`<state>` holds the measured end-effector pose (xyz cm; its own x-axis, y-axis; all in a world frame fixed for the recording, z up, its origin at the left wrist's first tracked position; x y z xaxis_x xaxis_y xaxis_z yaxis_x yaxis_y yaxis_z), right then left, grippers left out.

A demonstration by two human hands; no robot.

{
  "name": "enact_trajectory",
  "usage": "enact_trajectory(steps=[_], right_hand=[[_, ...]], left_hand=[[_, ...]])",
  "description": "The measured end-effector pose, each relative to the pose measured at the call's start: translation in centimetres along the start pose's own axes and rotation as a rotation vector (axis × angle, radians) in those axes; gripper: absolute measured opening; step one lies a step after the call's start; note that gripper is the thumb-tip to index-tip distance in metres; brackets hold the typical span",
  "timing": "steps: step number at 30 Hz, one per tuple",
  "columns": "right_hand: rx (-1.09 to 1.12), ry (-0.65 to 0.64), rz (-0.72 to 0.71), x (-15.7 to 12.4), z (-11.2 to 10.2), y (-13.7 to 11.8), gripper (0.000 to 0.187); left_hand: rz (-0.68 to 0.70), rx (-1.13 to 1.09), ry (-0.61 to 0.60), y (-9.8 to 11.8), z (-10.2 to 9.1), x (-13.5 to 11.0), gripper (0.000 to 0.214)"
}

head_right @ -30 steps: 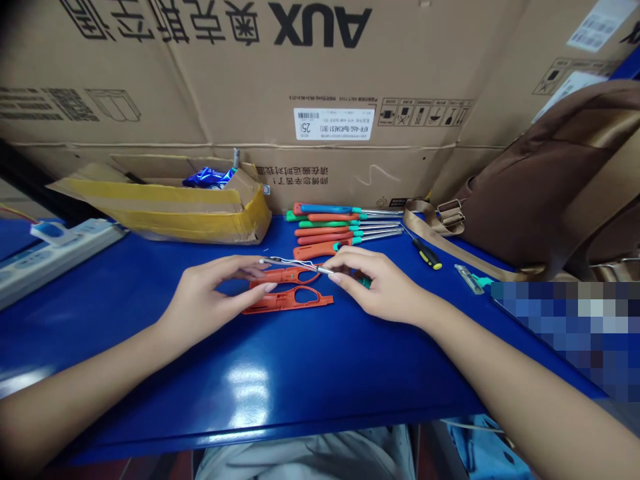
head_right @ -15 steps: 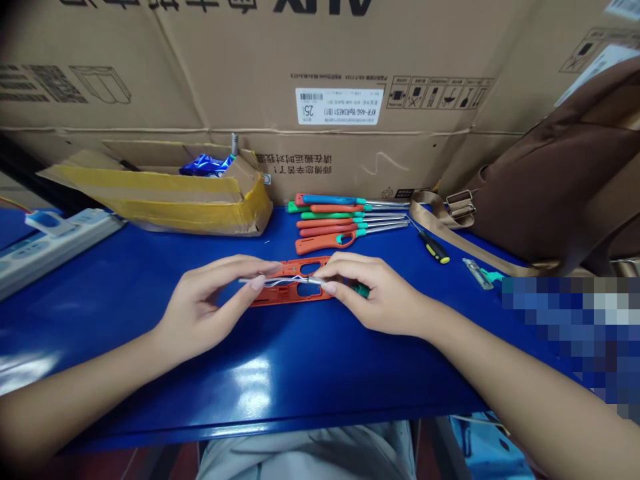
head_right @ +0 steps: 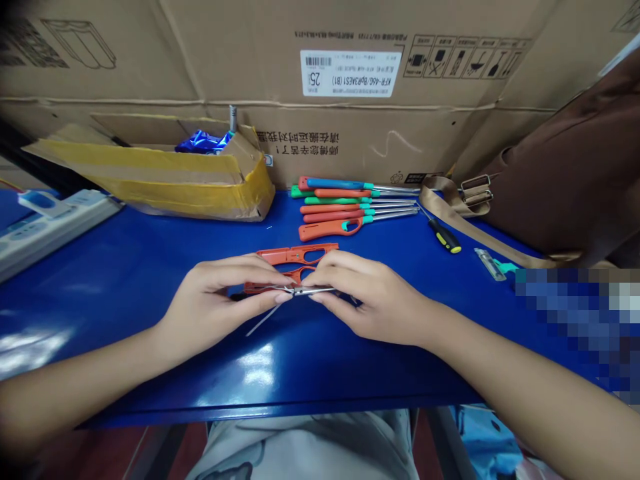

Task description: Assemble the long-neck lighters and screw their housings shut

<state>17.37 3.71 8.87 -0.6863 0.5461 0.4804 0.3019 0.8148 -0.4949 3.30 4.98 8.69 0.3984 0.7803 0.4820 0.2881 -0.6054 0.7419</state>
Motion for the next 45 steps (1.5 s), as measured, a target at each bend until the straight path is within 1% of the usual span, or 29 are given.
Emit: enact_trajectory(steps=[7,12,14,17,20,22,24,26,28,32,35,38,41,43,45], right_hand=[[-0.101,-0.034,-0.017,-0.3,0.9,-0.3,0.022],[-0.05,0.014,0.025,-0.3,0.6,0.2,0.02],[-0.079,-0.001,0.03,-0.3,0.5,0.5,0.022],[-0.2,-0.048,0.026,-0.4,0.5,1.2,0.027],[-0.27,-0.083,0.047,-0.7,0.4,2.0,0.031],[-0.266,-0.089,0.065,-0.7,0.2,2.5,0.031],[-0.23,-0.068,0.085,-0.7,-0.2,2.8,0.029],[-0.186,-0.03,0.11,-0.6,-0.7,3.1,0.027],[-0.148,-0.004,0.158,-0.5,-1.1,3.7,0.024],[-0.047,-0.005,0.288,-0.7,-1.2,5.4,0.016],[0.018,0.0,0.312,-0.7,-1.3,5.8,0.015],[0.039,0.007,0.289,-0.5,-1.4,5.4,0.015],[0.029,-0.013,0.195,-0.2,-1.3,4.4,0.022],[0.036,-0.045,0.126,-0.2,-0.8,3.8,0.028],[0.065,-0.073,0.086,-0.3,-0.4,3.6,0.033]], left_hand=[[-0.071,-0.035,-0.017,-0.7,0.5,0.0,0.01],[-0.086,-0.029,-0.035,-0.8,0.9,0.1,0.005],[-0.102,-0.01,-0.023,-1.0,0.9,0.0,0.009],[-0.149,-0.018,-0.013,-1.7,0.7,-0.1,0.017],[-0.202,-0.1,-0.059,-2.6,1.2,-0.2,0.026],[-0.229,-0.114,-0.112,-2.9,1.6,-0.3,0.03],[-0.243,-0.078,-0.167,-3.1,2.1,-0.4,0.033],[-0.25,-0.045,-0.193,-3.3,2.2,-0.5,0.035],[-0.243,-0.028,-0.173,-3.3,2.1,-0.5,0.033],[-0.215,-0.001,-0.085,-3.6,1.3,-0.3,0.026],[-0.244,-0.04,-0.046,-4.1,0.9,-0.2,0.027],[-0.296,-0.108,-0.011,-4.7,0.3,-0.2,0.027],[-0.323,-0.168,0.037,-5.0,-0.2,0.0,0.026],[-0.327,-0.168,0.068,-5.2,-0.6,0.1,0.026],[-0.322,-0.126,0.081,-5.4,-0.9,0.1,0.025]])
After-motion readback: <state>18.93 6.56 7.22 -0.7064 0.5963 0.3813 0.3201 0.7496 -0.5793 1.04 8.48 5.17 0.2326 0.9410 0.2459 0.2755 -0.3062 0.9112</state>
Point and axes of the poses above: each hand's wrist, its own x-axis towards the middle knuckle, its own z-axis out of the palm, y = z × x, the point moved 10 cm from there along x, towards the middle knuckle
